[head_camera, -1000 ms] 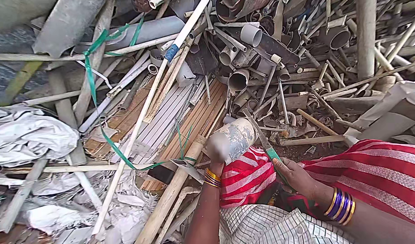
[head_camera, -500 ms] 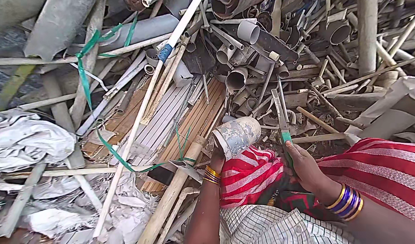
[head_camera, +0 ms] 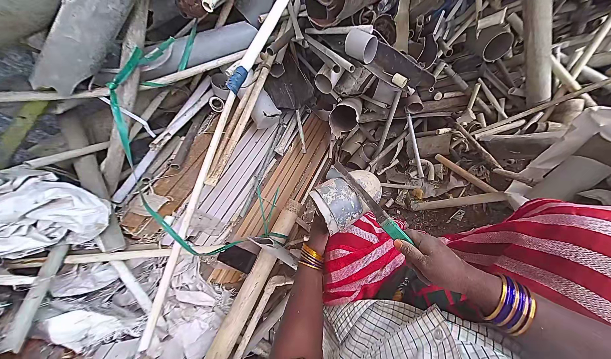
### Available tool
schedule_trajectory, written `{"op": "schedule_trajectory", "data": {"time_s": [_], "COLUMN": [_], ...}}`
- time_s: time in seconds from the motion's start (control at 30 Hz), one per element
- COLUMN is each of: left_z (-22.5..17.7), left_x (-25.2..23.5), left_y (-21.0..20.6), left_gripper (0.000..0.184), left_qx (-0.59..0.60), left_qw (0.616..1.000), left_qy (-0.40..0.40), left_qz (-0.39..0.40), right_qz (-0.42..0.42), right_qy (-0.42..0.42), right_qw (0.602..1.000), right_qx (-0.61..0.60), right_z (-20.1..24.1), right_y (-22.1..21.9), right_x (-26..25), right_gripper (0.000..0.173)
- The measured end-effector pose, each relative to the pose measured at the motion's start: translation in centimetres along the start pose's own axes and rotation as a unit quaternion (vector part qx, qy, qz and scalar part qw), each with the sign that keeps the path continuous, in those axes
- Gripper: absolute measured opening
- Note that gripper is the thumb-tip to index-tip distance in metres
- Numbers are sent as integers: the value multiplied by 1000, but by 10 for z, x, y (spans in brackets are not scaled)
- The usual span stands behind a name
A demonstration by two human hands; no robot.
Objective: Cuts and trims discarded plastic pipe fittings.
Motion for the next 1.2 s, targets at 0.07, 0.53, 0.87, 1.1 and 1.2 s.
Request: {"op": "schedule_trajectory", "data": {"time_s": [0.07, 0.53, 0.87, 1.1, 1.2], "left_z": [-3, -14, -42, -35, -42], "left_x": [0, 13, 14, 15, 20], "left_y": [-1, -3, 6, -4, -7], "left_gripper": [23, 27, 25, 29, 30], "left_qx": [-7, -105, -69, -243, -249], "left_qw": [1000, 994, 985, 965, 962], "left_qy": [8, -7, -160, -94, -113], "left_qz": [-16, -23, -14, -26, -26], "right_qz": [-91, 18, -289, -89, -244], "right_qy": [67, -17, 302, -169, 26], "right_qw": [993, 999, 833, 889, 873], "right_qx": [-25, -46, 362, 415, 422], "right_z": [6, 2, 23, 10, 30], "right_y": [11, 0, 5, 6, 19], "right_x": [3, 5, 30, 4, 20], "right_gripper": [27, 27, 51, 39, 42]}}
Point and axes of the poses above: each hand's wrist, its own x-axis away from the middle knuckle, its own y-axis out of the back of the hand, z = x × y, the point moved 6 cm from there along -x, towards the middle knuckle, and after that the axes turned 9 degrees about z, right-handed, at the moved point
